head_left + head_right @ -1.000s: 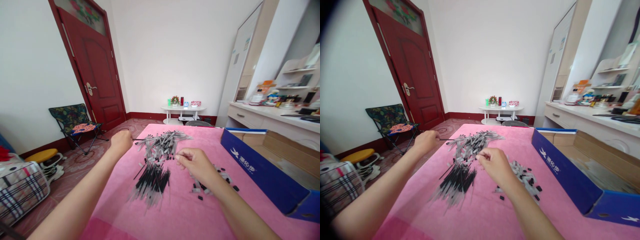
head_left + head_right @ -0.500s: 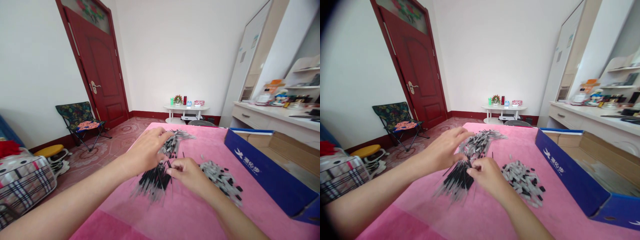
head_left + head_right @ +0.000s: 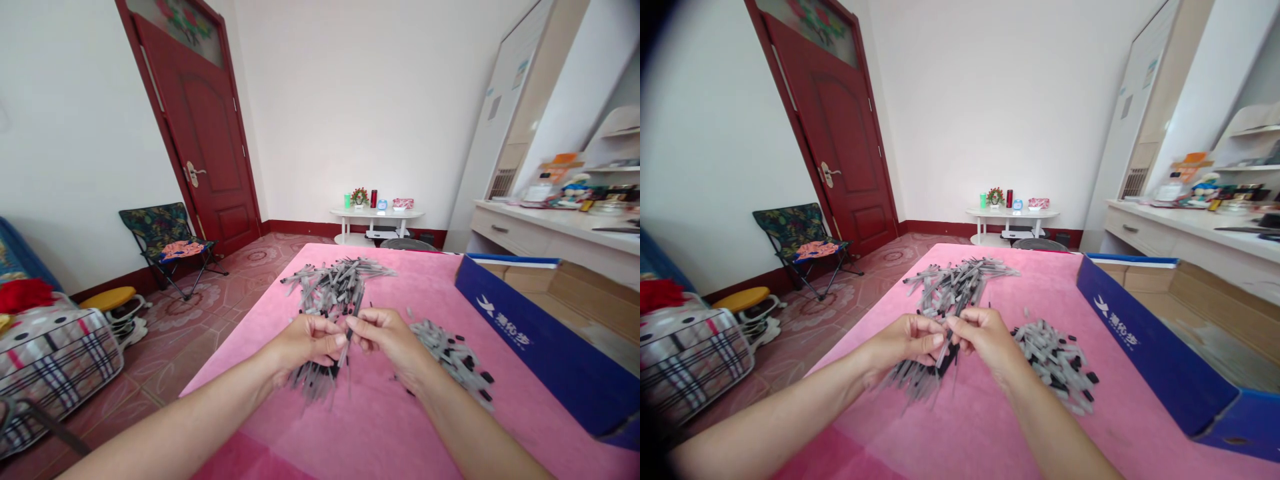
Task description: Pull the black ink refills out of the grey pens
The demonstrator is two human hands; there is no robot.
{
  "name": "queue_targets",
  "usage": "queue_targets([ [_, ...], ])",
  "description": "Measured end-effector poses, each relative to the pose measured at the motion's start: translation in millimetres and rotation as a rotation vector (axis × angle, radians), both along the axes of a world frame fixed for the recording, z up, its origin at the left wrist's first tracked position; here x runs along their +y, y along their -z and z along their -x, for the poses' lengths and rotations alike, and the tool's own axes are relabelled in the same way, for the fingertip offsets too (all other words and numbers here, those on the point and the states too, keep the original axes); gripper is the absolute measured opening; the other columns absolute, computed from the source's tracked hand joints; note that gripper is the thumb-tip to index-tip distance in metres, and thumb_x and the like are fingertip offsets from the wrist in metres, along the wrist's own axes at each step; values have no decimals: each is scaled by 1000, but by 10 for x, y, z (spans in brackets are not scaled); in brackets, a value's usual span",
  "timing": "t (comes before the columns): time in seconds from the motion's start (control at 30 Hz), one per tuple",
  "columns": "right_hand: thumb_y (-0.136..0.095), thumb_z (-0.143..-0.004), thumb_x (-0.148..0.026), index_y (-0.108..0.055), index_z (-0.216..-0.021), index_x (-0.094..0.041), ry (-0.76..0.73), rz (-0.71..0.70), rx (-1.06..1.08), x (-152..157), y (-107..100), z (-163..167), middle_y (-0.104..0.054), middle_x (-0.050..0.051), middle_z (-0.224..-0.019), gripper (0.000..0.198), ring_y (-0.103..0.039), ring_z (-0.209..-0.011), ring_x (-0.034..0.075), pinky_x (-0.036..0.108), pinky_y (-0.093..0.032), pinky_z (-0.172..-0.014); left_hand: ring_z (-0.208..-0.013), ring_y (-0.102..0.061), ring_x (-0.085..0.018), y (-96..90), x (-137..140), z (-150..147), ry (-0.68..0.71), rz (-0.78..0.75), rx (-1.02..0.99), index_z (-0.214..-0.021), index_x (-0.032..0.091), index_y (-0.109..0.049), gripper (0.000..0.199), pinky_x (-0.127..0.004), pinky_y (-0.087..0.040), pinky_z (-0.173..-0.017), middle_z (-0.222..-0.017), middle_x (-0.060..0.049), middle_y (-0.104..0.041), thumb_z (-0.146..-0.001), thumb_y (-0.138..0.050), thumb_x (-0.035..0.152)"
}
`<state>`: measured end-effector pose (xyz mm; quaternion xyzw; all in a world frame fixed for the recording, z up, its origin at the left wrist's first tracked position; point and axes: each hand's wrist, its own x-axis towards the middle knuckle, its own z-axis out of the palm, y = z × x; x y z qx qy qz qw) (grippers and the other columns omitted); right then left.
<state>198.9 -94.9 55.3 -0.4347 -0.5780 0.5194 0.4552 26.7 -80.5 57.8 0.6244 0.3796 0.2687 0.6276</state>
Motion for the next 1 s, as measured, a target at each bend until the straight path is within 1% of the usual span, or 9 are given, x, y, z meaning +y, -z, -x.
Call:
queue_targets([
  [0.13,-60,-70,-44,-52,-56,-13,-28,-14,-26,13,46,34,-49,-3,-47,35,-41,-43,5,17,-31,-44,-55,-54,-8,51,-20,-20,-63,39,-28,-80,12,-66,38,-20,-44,-56,-73,-7,-64,-58,-70,43],
  [0.27,-56,-72,-45,-56,-72,-14,-1,-52,-43,63,102,8,-54,-2,-57,31,-44,-43,6,18,-33,-41,-54,-53,-8,81,86,170,-141,8,32,-77,10,-65,40,-21,-44,-54,-72,-7,-64,-57,-70,45],
  [0.37,-57,-72,-44,-56,-75,-14,71,-57,-68,90,111,-28,-53,-3,-56,30,-43,-42,6,18,-33,-40,-52,-50,-8,127,259,496,-241,-111,206,-73,9,-64,38,-18,-40,-49,-65,-5,-62,-57,-69,43],
  [0.43,-57,-72,-43,-56,-69,-14,75,-57,-76,94,99,-37,-52,-3,-54,29,-43,-42,6,18,-33,-40,-47,-46,-8,193,392,743,-336,-244,374,-69,9,-64,37,-18,-36,-44,-56,-3,-58,-58,-67,43],
  [0.5,-56,-72,-41,-54,-64,-14,53,-63,-81,94,85,-33,-52,-3,-53,28,-43,-42,6,17,-32,-41,-47,-48,-9,287,506,952,-363,-298,513,-65,9,-63,34,-20,-38,-45,-55,-3,-58,-60,-64,43],
  [0.6,-55,-73,-38,-53,-59,-14,19,-74,-102,100,79,-18,-50,-3,-51,28,-42,-42,6,17,-32,-41,-45,-48,-10,437,587,1126,-338,-297,669,-62,10,-63,31,-20,-38,-44,-51,-2,-57,-59,-61,42],
  [0.73,-55,-73,-35,-54,-61,-14,11,-77,-126,114,83,-23,-51,-2,-52,25,-42,-42,5,17,-31,-41,-46,-51,-12,557,518,1118,-277,-254,706,-62,11,-62,30,-21,-40,-45,-52,-3,-58,-59,-60,41],
  [0.9,-54,-74,-33,-54,-62,-14,23,-82,-123,102,71,-45,-53,-2,-54,23,-42,-42,5,17,-32,-41,-45,-52,-13,570,363,1066,-211,-148,658,-63,11,-60,30,-23,-42,-45,-50,-2,-57,-57,-63,40],
  [1.0,-54,-74,-32,-54,-62,-13,21,-81,-124,95,71,-40,-53,-2,-54,22,-43,-42,5,17,-32,-41,-45,-51,-13,536,361,1090,-138,-189,682,-66,10,-63,33,-22,-41,-45,-52,-3,-57,-58,-62,42],
])
